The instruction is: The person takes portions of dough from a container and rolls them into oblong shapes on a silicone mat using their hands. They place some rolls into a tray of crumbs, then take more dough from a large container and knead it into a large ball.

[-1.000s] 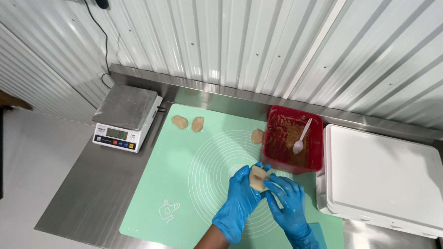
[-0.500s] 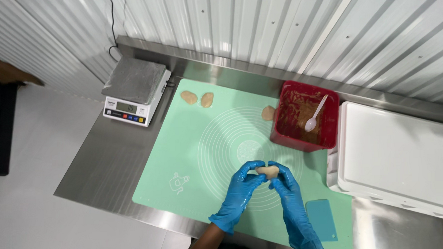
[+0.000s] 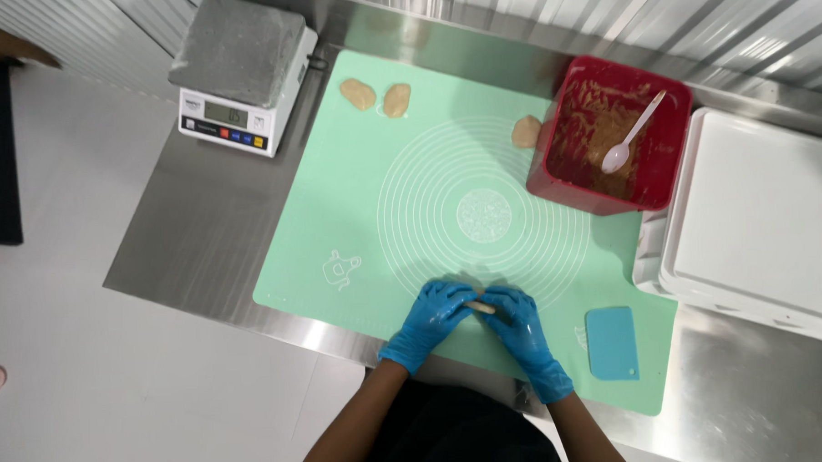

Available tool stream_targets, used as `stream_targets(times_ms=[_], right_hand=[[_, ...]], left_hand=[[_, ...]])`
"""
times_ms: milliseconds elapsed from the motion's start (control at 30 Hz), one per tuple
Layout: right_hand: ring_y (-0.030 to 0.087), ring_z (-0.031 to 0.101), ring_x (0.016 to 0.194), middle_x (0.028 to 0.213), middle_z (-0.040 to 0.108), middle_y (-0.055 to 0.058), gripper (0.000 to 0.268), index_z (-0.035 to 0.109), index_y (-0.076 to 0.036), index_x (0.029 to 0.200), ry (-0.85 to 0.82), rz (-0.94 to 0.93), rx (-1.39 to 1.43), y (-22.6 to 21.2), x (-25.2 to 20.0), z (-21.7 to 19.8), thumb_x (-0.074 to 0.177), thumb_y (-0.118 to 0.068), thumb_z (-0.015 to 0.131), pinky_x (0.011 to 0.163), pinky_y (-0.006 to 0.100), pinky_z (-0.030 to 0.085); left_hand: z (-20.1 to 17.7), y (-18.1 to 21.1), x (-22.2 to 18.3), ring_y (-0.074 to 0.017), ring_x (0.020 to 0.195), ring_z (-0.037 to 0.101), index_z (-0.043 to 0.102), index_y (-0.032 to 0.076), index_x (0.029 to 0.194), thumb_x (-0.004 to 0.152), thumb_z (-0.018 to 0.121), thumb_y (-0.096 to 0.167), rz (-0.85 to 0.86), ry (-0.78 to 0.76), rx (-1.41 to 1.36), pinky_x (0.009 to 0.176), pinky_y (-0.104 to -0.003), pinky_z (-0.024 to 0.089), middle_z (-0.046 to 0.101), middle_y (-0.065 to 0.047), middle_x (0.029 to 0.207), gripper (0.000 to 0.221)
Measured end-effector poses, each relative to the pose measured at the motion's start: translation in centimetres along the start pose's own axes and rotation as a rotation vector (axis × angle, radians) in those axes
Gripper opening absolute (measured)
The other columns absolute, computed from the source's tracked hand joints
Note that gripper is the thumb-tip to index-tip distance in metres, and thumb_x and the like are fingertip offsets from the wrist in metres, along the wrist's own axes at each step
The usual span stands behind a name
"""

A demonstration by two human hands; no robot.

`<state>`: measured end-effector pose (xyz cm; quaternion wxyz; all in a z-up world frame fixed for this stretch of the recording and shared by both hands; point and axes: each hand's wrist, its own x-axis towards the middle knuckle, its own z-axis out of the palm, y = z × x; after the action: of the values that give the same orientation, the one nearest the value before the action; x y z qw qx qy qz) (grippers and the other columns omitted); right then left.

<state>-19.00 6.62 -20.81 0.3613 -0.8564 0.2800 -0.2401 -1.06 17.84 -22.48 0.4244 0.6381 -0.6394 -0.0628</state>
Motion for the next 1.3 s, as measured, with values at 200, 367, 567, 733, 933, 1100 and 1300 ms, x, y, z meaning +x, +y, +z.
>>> stream_targets(times_ms=[200,367,567,733,933,1100,1300], right_hand=[[0.03,0.066,0.108,0.113,0.072,0.009,0.02,0.074,-0.009,0.106,0.019,0.123,0.116,0.5,0.2,0.1,0.088,-0.017,0.074,0.096,0.041,0.048],[0.028,0.065,0.097,0.1,0.073,0.006,0.017,0.074,-0.01,0.104,0.072,0.261,-0.019,1.6,0.2,1.7,0.09,-0.02,0.072,0.093,0.042,0.046],[0.025,0.065,0.092,0.094,0.072,0.005,0.031,0.071,-0.014,0.12,0.156,0.356,-0.092,1.0,0.8,2.8,0.089,-0.018,0.072,0.098,0.042,0.04],[0.027,0.063,0.104,0.116,0.068,0.009,0.04,0.07,-0.018,0.128,0.099,0.194,-0.213,1.8,0.5,1.9,0.089,-0.017,0.072,0.098,0.041,0.041],[0.028,0.061,0.113,0.129,0.066,0.007,0.045,0.067,-0.021,0.135,-0.055,0.098,-0.249,1.4,0.6,0.5,0.09,-0.021,0.073,0.1,0.042,0.042],[0.03,0.056,0.116,0.127,0.062,0.008,0.054,0.067,-0.016,0.131,-0.144,0.063,-0.242,1.1,1.9,-0.3,0.081,-0.03,0.08,0.102,0.044,0.039],[0.028,0.055,0.118,0.124,0.064,0.005,0.041,0.07,-0.017,0.117,-0.244,0.108,-0.234,2.9,3.6,-0.8,0.079,-0.029,0.081,0.105,0.043,0.037]], left_hand=[[-0.2,0.1,0.4,-0.0228,0.101,0.062,0.072,0.015,0.107,0.09,0.075,0.026,-0.146,0.002,0.04,0.101,-0.044,0.041,0.069,-0.001,0.109,0.02],[0.7,0.6,0.8,-0.0222,0.1,0.06,0.075,0.016,0.093,0.082,0.079,0.027,-0.425,0.085,0.094,0.101,-0.045,0.034,0.069,0.001,0.105,0.017],[0.3,1.1,1.9,-0.0238,0.108,0.06,0.072,0.016,0.098,0.078,0.08,0.027,-0.615,0.126,0.118,0.099,-0.044,0.034,0.066,0.0,0.111,0.024],[-0.2,-0.8,1.3,-0.0214,0.112,0.061,0.073,0.023,0.126,0.085,0.069,0.02,-0.201,-0.028,0.26,0.099,-0.046,0.037,0.067,0.001,0.129,0.041],[0.2,-2.0,1.0,-0.022,0.111,0.063,0.07,0.018,0.125,0.089,0.073,0.034,-0.069,-0.119,0.174,0.1,-0.046,0.04,0.069,-0.001,0.12,0.039],[0.2,-2.5,2.7,-0.0225,0.099,0.063,0.073,0.021,0.117,0.082,0.076,0.038,-0.066,-0.198,0.172,0.095,-0.049,0.039,0.069,-0.002,0.107,0.038],[0.5,-3.7,3.6,-0.0229,0.101,0.063,0.071,0.02,0.108,0.078,0.076,0.037,-0.076,-0.264,0.166,0.097,-0.048,0.037,0.067,-0.003,0.106,0.035]])
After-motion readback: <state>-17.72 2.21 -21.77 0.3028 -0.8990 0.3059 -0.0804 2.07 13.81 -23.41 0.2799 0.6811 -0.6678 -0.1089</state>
